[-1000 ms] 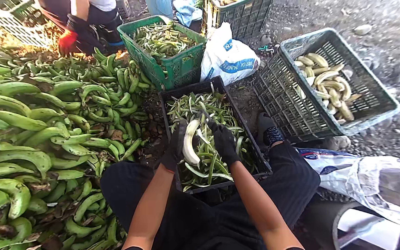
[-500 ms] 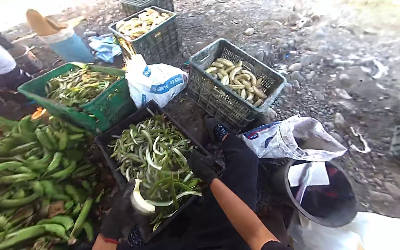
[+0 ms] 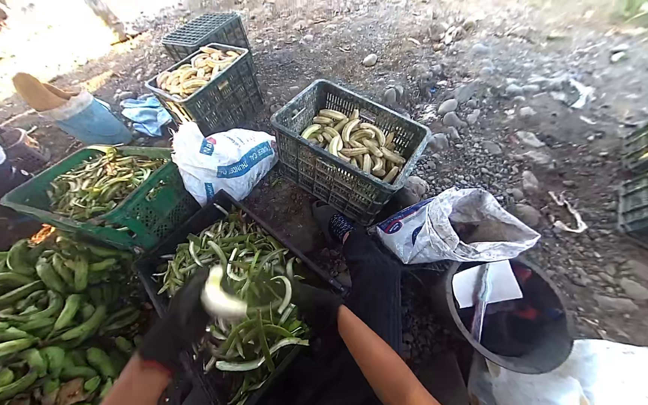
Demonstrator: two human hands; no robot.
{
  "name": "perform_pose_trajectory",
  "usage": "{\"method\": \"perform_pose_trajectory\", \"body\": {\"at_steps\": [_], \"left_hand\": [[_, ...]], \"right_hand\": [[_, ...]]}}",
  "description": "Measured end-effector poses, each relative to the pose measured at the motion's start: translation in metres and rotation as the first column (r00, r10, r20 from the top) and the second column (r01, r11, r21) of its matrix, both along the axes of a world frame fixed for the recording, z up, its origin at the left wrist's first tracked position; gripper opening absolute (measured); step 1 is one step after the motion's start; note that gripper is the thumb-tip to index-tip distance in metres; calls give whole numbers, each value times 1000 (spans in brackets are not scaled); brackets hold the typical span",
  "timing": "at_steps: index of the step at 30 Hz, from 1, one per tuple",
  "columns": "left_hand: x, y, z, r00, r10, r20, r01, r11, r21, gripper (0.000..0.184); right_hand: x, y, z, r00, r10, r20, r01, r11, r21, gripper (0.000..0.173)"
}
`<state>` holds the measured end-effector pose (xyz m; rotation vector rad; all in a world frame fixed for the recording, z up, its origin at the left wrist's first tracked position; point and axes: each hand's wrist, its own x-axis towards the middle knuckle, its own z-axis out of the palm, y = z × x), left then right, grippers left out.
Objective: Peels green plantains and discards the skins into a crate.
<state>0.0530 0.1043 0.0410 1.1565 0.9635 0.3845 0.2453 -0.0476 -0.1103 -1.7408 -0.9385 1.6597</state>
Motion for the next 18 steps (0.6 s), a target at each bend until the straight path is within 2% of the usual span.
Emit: {"method": "perform_pose_trajectory", "body": {"at_steps": [2, 5, 7, 9, 11, 13, 15, 17, 18], "left_hand": [[68, 27, 46, 974, -43, 222, 31, 998, 55, 46], [147, 53, 95, 876, -29, 482, 17, 999, 30, 58], [178, 52, 116, 864, 12, 503, -53, 996, 68, 59], [176, 53, 123, 886, 18, 463, -78, 991, 111, 62], [139, 62, 117, 895, -39, 444, -53, 980, 194, 58], [74, 72, 113, 927, -5, 376, -89, 969, 232, 54], [-15, 89, 103, 943, 157, 293, -238, 934, 267, 43], [-126, 107, 84, 916, 320, 241, -381, 883, 276, 42], [-186, 107, 73, 890, 395, 228, -447, 855, 263, 41]], "right_hand": [[-4, -7, -9, 977, -143, -157, 133, 988, -72, 51], [-5, -8, 7, 963, -224, -152, 215, 974, -75, 52], [-5, -7, 13, 964, -234, -129, 224, 971, -82, 50], [-7, -5, 11, 973, -215, -89, 209, 975, -75, 50], [-11, -4, 7, 982, -179, -62, 174, 981, -82, 53], [-16, -2, 10, 990, -132, -40, 130, 990, -53, 54], [-19, 6, 15, 998, -25, 56, 20, 995, 98, 52], [-16, 20, 33, 983, 74, 167, -118, 955, 272, 51], [-19, 26, 52, 984, 37, 173, -92, 941, 325, 50]]}}
